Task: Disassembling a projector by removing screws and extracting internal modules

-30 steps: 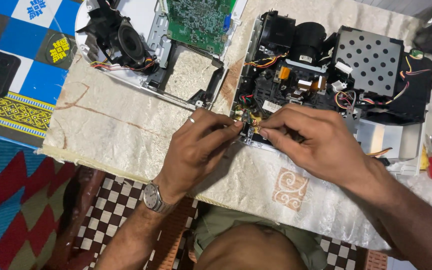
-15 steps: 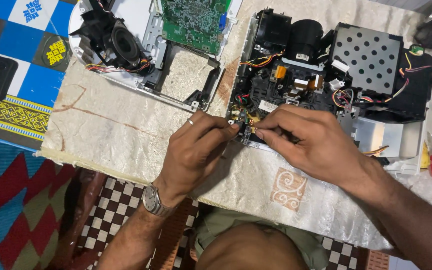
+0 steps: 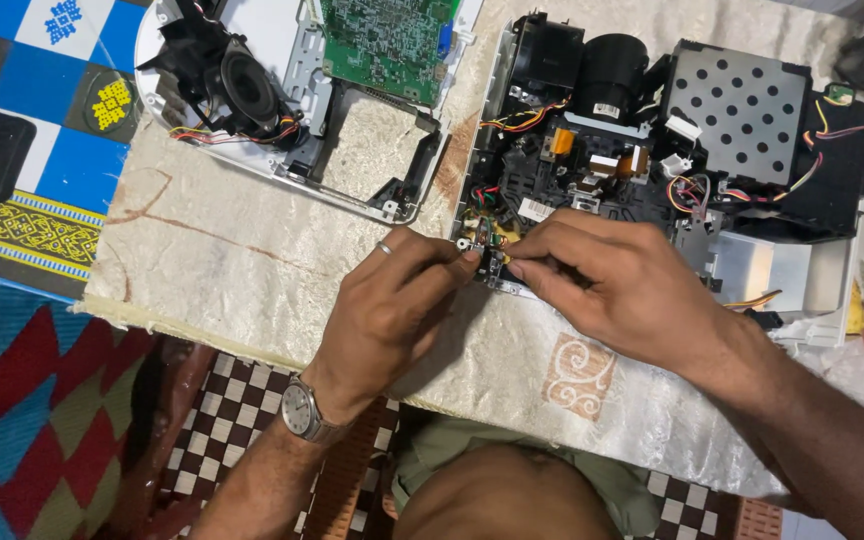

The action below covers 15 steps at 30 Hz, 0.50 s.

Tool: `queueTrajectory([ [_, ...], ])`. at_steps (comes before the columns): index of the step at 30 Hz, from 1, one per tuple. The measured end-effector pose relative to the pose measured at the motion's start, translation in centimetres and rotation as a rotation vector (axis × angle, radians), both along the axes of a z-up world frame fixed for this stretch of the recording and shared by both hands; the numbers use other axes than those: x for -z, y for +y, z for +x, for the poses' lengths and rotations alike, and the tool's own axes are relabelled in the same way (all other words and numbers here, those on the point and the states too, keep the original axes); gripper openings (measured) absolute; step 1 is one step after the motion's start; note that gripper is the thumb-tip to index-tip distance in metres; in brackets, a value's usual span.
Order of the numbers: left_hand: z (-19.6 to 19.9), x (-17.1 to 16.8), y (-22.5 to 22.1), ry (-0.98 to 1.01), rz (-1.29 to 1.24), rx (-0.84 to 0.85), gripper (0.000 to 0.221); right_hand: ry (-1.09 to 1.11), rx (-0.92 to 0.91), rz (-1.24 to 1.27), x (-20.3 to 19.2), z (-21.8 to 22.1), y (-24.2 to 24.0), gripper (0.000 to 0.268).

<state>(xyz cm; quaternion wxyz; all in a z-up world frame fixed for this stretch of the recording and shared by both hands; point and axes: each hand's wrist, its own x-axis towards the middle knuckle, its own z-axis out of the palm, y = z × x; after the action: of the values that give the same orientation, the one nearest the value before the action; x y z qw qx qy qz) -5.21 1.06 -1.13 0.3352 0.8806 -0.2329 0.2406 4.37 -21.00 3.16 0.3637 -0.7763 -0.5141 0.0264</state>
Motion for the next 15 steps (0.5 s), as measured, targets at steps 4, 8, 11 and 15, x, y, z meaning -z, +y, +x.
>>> queueTrajectory([
  [4, -0.1, -0.4, -0.2, 0.04, 0.023, -0.001, 0.027, -0.016, -0.02, 0.001, -0.2, -0.2, 0.4, 0.021],
  [8, -0.1, 0.0, -0.4, -0.006, 0.115, -0.026, 0.02, -0.009, -0.047, -0.008, -0.1, -0.4, 0.4, 0.023],
  [11, -0.1, -0.5, -0.7, -0.016, 0.128, -0.027, 0.016, -0.014, -0.016, -0.043, 0.5, -0.4, 0.1, 0.023],
  [15, -0.4, -1.0, -0.6, 0.031, 0.104, -0.007, 0.017, -0.011, -0.014, -0.062, 0.6, -0.4, -0.1, 0.023],
])
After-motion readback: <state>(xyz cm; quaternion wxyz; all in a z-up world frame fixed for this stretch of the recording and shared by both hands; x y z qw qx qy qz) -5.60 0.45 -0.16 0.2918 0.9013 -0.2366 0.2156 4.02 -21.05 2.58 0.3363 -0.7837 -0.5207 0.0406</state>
